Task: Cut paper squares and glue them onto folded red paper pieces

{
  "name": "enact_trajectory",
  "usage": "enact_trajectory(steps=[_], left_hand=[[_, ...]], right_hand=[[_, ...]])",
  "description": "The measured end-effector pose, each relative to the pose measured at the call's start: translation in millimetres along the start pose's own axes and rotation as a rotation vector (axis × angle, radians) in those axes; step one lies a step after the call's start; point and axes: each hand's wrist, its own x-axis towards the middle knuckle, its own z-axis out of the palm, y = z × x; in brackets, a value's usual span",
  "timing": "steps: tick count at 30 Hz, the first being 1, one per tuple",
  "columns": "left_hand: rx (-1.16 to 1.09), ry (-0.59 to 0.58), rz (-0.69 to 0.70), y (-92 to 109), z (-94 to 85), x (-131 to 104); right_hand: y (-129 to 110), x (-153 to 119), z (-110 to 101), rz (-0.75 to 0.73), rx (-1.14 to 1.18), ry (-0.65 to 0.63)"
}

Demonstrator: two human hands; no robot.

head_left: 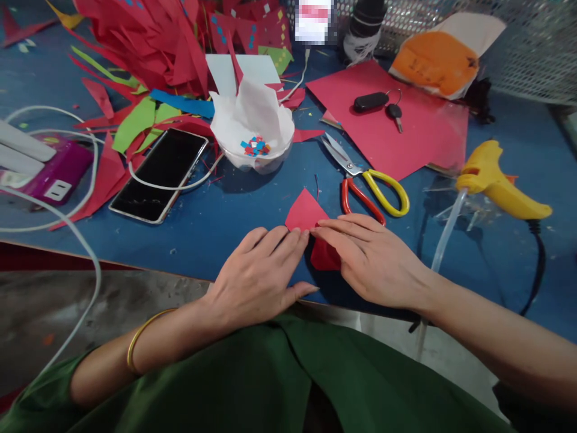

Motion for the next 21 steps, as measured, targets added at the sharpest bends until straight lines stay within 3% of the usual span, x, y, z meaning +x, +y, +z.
enact_trajectory(steps=[7,13,18,21], left_hand=[[0.013,0.024,-0.001,-6.0,-5.3,-9.8],[0.005,0.179,-0.084,-14.3,-6.6,-20.1],[0.005,0.011,-0.025,-10.3,-7.3,-9.7],[-0.028,-0.015,-0.011,-9.4,-5.5,-4.7]], right_hand=[[1.0,-3.8,4.3,0.016,-0.027,-0.013],[1.2,-2.4,4.0,-0.003,-0.073,0.003],[1.3,-2.9,5.0,-0.016,-0.102,0.004],[1.3,-3.0,5.7,-0.027,-0.11,0.001]])
